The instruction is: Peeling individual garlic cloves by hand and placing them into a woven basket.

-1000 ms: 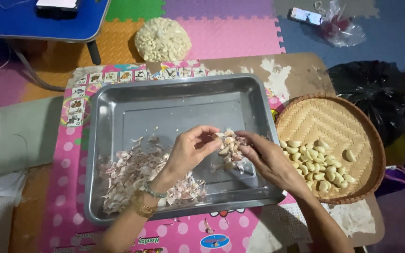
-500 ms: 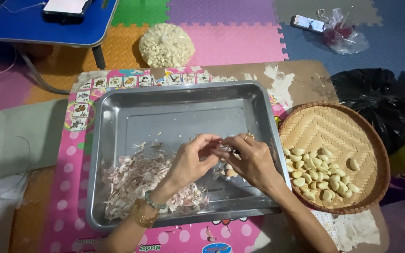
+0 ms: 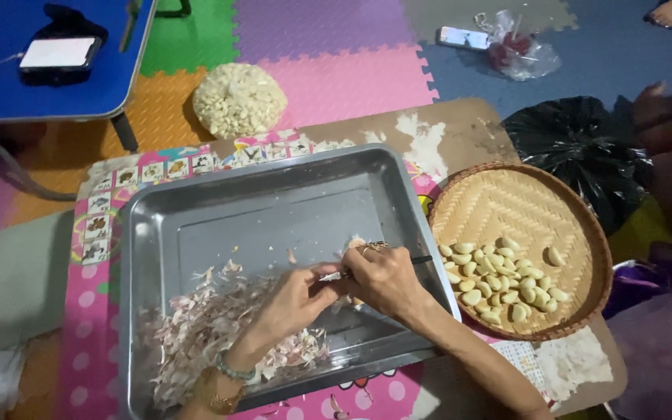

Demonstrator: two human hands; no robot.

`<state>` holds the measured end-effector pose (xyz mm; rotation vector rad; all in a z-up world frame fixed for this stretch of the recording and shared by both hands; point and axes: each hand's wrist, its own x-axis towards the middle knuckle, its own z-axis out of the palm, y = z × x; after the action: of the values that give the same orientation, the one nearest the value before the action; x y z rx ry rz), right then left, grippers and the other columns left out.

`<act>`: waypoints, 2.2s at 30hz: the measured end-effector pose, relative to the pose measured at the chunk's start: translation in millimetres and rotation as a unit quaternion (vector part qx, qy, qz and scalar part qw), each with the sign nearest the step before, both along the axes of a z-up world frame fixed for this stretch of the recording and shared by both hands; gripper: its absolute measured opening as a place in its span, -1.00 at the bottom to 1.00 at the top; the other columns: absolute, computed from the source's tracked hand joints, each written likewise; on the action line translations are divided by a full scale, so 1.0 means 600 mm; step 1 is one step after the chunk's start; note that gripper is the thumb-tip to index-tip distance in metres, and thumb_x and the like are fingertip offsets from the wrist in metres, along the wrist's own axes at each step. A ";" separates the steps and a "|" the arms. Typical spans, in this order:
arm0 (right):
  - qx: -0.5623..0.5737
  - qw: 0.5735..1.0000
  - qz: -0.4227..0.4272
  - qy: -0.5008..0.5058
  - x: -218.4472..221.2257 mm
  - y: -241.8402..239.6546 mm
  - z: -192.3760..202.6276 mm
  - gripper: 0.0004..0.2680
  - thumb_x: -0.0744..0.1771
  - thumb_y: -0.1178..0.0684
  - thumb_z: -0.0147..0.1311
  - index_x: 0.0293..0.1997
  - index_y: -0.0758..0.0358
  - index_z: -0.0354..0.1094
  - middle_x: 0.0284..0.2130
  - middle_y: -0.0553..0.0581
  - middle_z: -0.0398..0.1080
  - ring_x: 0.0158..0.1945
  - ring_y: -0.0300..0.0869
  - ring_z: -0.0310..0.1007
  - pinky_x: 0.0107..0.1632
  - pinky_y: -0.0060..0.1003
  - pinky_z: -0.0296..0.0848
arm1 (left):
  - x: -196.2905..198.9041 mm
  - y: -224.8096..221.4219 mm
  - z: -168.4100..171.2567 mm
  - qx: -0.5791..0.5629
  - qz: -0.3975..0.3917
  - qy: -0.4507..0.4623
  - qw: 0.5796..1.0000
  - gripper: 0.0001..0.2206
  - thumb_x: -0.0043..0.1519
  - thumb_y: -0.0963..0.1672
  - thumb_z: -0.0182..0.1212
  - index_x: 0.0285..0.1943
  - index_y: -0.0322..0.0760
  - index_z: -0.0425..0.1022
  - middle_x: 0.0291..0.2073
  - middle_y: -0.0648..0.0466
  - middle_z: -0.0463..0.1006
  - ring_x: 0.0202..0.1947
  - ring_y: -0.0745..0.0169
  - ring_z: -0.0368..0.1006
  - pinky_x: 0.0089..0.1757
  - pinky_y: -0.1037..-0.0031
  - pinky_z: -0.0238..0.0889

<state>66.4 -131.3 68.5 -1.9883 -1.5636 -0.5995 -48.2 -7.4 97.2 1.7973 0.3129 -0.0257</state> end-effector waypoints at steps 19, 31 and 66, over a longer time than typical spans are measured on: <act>-0.104 0.976 0.142 0.130 0.015 -0.016 0.053 -0.83 0.16 0.11 0.10 -0.67 0.22 0.16 -0.79 -0.01 0.20 -0.80 -0.26 0.10 -0.69 -0.33 0.14 | -0.006 0.010 -0.006 0.099 -0.131 -0.057 0.985 -0.84 0.08 -0.12 -0.03 -0.41 -0.33 0.39 -0.76 0.19 0.26 -0.75 0.43 0.06 -0.65 0.54 -0.05; -0.085 0.886 0.111 0.443 -0.002 -0.011 0.083 -0.80 0.21 0.04 -0.01 -0.69 0.25 0.22 -0.86 0.19 0.21 -0.75 -0.05 0.21 -0.59 -0.27 0.23 | -0.008 0.023 -0.023 -0.049 -0.151 -0.084 0.984 -0.80 0.18 -0.13 -0.03 -0.24 -0.42 0.41 -0.48 -0.06 0.50 -0.43 0.37 0.27 -0.41 0.49 0.23; -0.044 0.835 0.058 0.545 -0.034 -0.003 0.108 -0.73 0.22 0.04 -0.03 -0.03 0.31 0.21 -0.48 0.27 0.45 -0.54 -0.16 0.31 -0.50 -0.26 0.32 | -0.005 0.015 -0.001 -0.104 0.199 -0.242 0.944 -0.82 0.00 -0.17 0.25 -0.35 -0.46 0.44 -0.58 -0.13 0.51 -0.51 0.27 0.45 -0.45 0.53 0.38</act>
<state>46.0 -132.9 133.4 -1.7148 -0.9364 0.6164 -51.4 1.3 96.7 1.4459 0.2984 0.6390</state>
